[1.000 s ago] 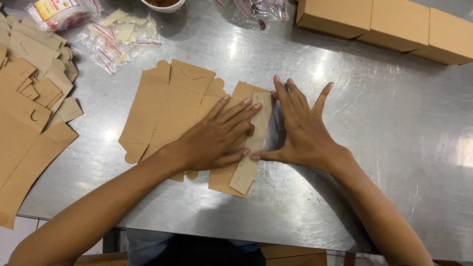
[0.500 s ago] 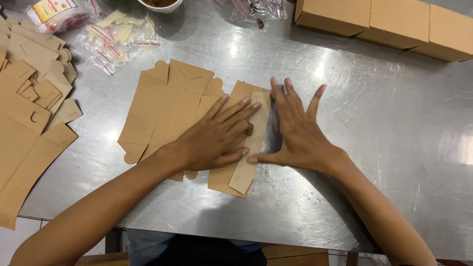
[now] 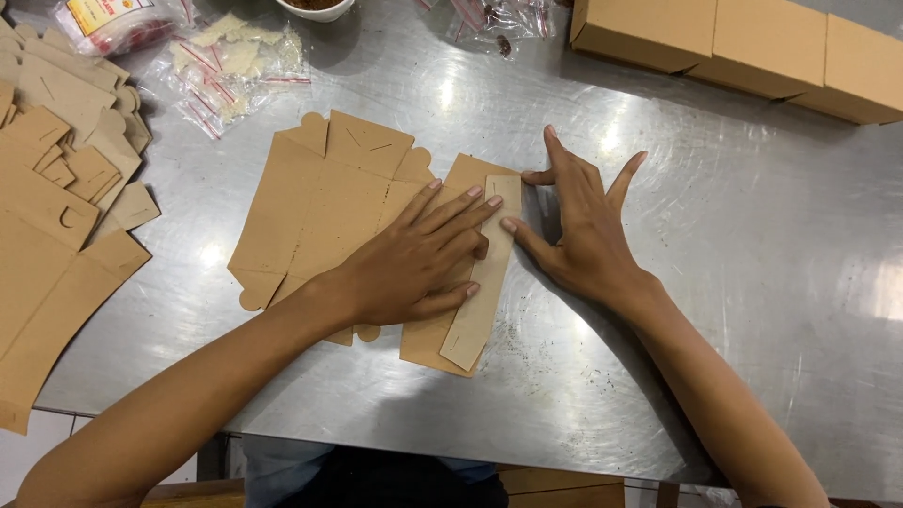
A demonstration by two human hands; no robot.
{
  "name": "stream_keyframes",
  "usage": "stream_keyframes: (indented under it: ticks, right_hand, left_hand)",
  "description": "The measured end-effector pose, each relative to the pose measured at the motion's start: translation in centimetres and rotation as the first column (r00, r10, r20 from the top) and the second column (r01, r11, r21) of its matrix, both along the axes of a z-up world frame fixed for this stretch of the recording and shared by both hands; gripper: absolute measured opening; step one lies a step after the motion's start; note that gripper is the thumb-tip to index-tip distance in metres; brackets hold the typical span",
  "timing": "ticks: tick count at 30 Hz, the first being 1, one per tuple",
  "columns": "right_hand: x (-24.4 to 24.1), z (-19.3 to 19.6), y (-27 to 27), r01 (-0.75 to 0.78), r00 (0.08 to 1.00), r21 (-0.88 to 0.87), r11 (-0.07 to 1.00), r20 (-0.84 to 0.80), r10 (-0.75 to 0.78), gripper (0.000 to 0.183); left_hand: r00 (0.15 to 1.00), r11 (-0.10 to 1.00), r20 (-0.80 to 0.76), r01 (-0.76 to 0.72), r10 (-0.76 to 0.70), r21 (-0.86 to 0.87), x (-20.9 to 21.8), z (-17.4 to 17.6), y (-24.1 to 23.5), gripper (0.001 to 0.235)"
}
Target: Assembling a cardboard box by folding along creases and tucking in tabs on a stainless steel table.
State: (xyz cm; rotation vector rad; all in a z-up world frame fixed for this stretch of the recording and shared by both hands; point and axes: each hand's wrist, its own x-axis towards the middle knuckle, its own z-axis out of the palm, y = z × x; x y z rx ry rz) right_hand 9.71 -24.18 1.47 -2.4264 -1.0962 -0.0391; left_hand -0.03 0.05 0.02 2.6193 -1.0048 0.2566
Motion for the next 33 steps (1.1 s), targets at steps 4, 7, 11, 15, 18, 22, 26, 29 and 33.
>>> stream_keyframes:
  ticks: [4,7,11,15,18,22,26,29,33]
  right_hand:
    - [0.2,-0.9,0.1,0.025,0.998,0.040,0.999,0.048,-0.027,0.087]
    - [0.2,-0.8,0.0,0.018,0.995,0.048,0.999,0.093,-0.023,0.083]
    - [0.1,0.1,-0.1,-0.043,0.995,0.016,0.999,0.089,0.041,0.083]
    - [-0.9,2.2,-0.2,-0.280,0.959,-0.007,0.960,0.052,0.280,0.069]
    - [-2.8,3.8,0.6,-0.391,0.916,-0.168,0.905,0.027,0.401,0.063]
    - [-4.0,4.9,0.5,-0.466,0.868,-0.113,0.878,0.133,0.478,0.024]
    - [-3.8,6.7,-0.3,-0.544,0.830,-0.033,0.839,0.124,0.543,0.013]
    - [-4.1,8.6,-1.0,-0.544,0.836,0.120,0.831,0.160,0.524,0.010]
    - [-4.9,10.1,-1.7,-0.365,0.931,0.545,0.755,0.210,0.298,0.022]
  left_hand:
    - [1.000,1.000,-0.014,0.002,-0.002,0.011,0.1,0.3,0.1,0.039]
    - [1.000,0.999,0.030,0.004,-0.005,0.041,0.0,0.2,0.0,0.042]
    - [0.994,0.995,-0.107,0.015,-0.026,-0.101,0.1,0.6,0.3,0.047]
    - [0.950,0.923,-0.299,-0.035,-0.088,-0.383,0.2,0.8,0.9,0.087]
    - [0.948,0.907,-0.313,-0.084,-0.055,-0.414,0.2,1.0,1.9,0.096]
    - [0.947,0.887,-0.318,-0.115,-0.038,-0.447,0.4,2.2,3.2,0.101]
    - [0.914,0.885,-0.394,-0.256,0.091,-0.389,0.3,4.4,4.4,0.087]
    - [0.874,0.862,-0.469,-0.330,0.125,-0.384,0.5,6.6,6.2,0.066]
    - [0.819,0.710,-0.560,-0.320,-0.125,-0.627,0.2,9.0,10.1,0.058]
